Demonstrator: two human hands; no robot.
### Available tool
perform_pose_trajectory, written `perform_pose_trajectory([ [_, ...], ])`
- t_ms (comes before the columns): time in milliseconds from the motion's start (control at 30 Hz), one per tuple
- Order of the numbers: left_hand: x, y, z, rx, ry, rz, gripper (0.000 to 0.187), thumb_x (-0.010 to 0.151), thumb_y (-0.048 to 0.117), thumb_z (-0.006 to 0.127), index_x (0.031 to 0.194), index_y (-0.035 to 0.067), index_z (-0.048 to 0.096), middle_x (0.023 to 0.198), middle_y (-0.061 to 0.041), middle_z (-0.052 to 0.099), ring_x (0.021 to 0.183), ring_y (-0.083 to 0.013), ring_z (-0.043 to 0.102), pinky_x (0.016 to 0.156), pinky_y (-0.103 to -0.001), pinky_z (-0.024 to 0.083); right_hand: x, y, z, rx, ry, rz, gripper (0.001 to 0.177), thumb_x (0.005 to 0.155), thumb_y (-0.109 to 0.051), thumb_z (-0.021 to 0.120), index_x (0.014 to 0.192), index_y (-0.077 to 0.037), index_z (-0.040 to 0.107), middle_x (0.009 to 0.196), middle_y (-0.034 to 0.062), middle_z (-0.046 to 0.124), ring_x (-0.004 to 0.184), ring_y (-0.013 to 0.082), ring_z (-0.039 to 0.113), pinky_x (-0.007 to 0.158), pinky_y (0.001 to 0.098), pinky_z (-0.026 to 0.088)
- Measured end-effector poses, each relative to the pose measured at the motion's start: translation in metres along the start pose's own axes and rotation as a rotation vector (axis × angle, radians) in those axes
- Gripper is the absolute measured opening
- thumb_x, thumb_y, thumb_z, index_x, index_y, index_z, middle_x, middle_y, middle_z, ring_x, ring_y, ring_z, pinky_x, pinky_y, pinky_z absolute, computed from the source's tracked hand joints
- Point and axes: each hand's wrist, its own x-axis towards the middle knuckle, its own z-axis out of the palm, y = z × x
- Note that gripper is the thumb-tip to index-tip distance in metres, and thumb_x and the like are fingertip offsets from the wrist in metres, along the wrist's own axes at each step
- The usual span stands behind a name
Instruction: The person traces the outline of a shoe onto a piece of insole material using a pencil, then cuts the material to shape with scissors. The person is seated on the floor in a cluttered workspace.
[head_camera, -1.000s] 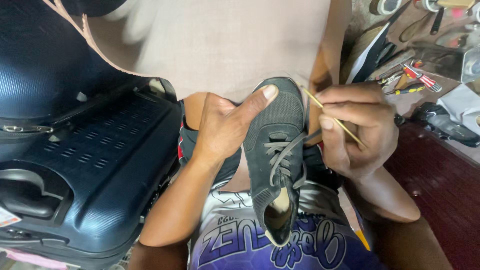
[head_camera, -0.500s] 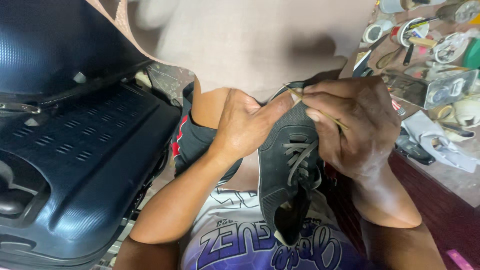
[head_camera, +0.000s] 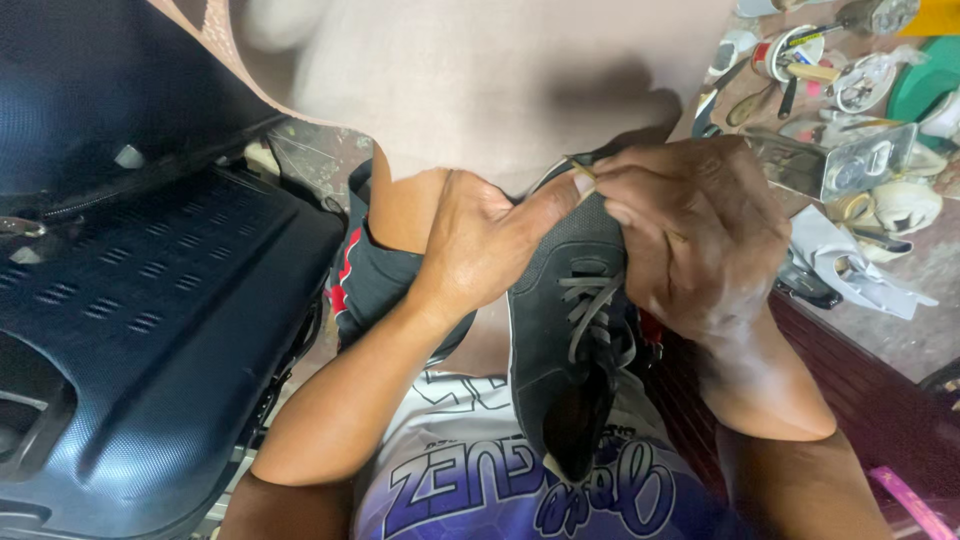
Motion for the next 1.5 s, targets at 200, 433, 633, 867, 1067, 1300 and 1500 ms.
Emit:
perform_pose_trajectory([
  [200, 0.0, 0.001, 0.001, 0.036, 0.019, -0.015, 0.039, 0.094, 0.025, 0.074, 0.064, 0.002, 0.064, 0.052, 0.006, 0.045, 0.051, -0.0028, 0.036, 0.042, -0.028, 0.028, -0.005, 0.004, 0.007, 0.047, 0.079, -0.02, 0.009, 0.097, -0.001, 0.073, 0.104, -0.004, 0.067, 0.103, 0.0074, 0.072, 0.089, 0.0233, 0.067, 0.076, 0.0333, 0.056],
  [433, 0.0, 0.006, 0.003, 0.089, 0.029, -0.139, 0.048, 0.091, 0.031, 0.076, 0.055, 0.003, 0.059, 0.049, 0.007, 0.042, 0.048, -0.0041, 0.033, 0.04, -0.03, 0.024, -0.005, 0.006, 0.005, 0.033, 0.114, -0.05, 0.009, 0.092, 0.001, 0.075, 0.096, -0.001, 0.068, 0.1, 0.0105, 0.072, 0.084, 0.0238, 0.068, 0.072, 0.0341, 0.056],
  [633, 0.0, 0.009, 0.005, 0.095, 0.036, -0.162, 0.046, 0.091, 0.031, 0.076, 0.057, 0.004, 0.061, 0.049, 0.008, 0.043, 0.048, -0.0036, 0.035, 0.039, -0.029, 0.026, -0.002, 0.008, 0.007, 0.011, 0.148, -0.078, 0.01, 0.09, 0.001, 0.078, 0.093, -0.001, 0.068, 0.098, 0.0106, 0.072, 0.085, 0.0243, 0.068, 0.072, 0.0338, 0.058],
  [867, 0.001, 0.009, 0.005, 0.107, 0.043, -0.169, 0.051, 0.091, 0.032, 0.077, 0.054, 0.002, 0.059, 0.05, 0.007, 0.042, 0.049, -0.0031, 0.034, 0.038, -0.028, 0.026, -0.006, 0.01, 0.007, 0.055, 0.146, -0.058, 0.01, 0.087, 0.002, 0.078, 0.091, 0.001, 0.069, 0.096, 0.013, 0.072, 0.087, 0.0263, 0.068, 0.073, 0.0339, 0.059],
  [1067, -0.001, 0.006, 0.005, 0.07, 0.046, -0.235, 0.055, 0.09, 0.032, 0.078, 0.05, 0.002, 0.056, 0.046, 0.005, 0.043, 0.043, -0.004, 0.033, 0.036, -0.028, 0.021, -0.004, 0.014, 0.015, 0.078, 0.222, -0.096, 0.008, 0.086, 0.001, 0.077, 0.09, 0.001, 0.071, 0.092, 0.0123, 0.072, 0.083, 0.0254, 0.068, 0.069, 0.0323, 0.059],
  [1300, 0.0, 0.002, 0.006, -0.039, 0.014, -0.094, 0.036, 0.094, 0.032, 0.074, 0.065, 0.012, 0.07, 0.052, 0.009, 0.053, 0.05, -0.0002, 0.041, 0.04, -0.027, 0.03, -0.013, 0.016, 0.015, 0.042, 0.242, -0.099, 0.009, 0.088, 0.0, 0.078, 0.089, 0.001, 0.069, 0.093, 0.0126, 0.073, 0.083, 0.0263, 0.068, 0.07, 0.0338, 0.058],
  [1500, -0.001, 0.007, 0.007, 0.087, 0.063, -0.211, 0.066, 0.089, 0.036, 0.08, 0.04, 0.008, 0.044, 0.043, 0.008, 0.041, 0.041, -0.0035, 0.03, 0.035, -0.03, 0.02, -0.032, 0.034, 0.024, 0.08, 0.361, -0.112, 0.007, 0.099, -0.002, 0.074, 0.101, -0.002, 0.066, 0.102, 0.0109, 0.072, 0.086, 0.0222, 0.067, 0.074, 0.0324, 0.059],
])
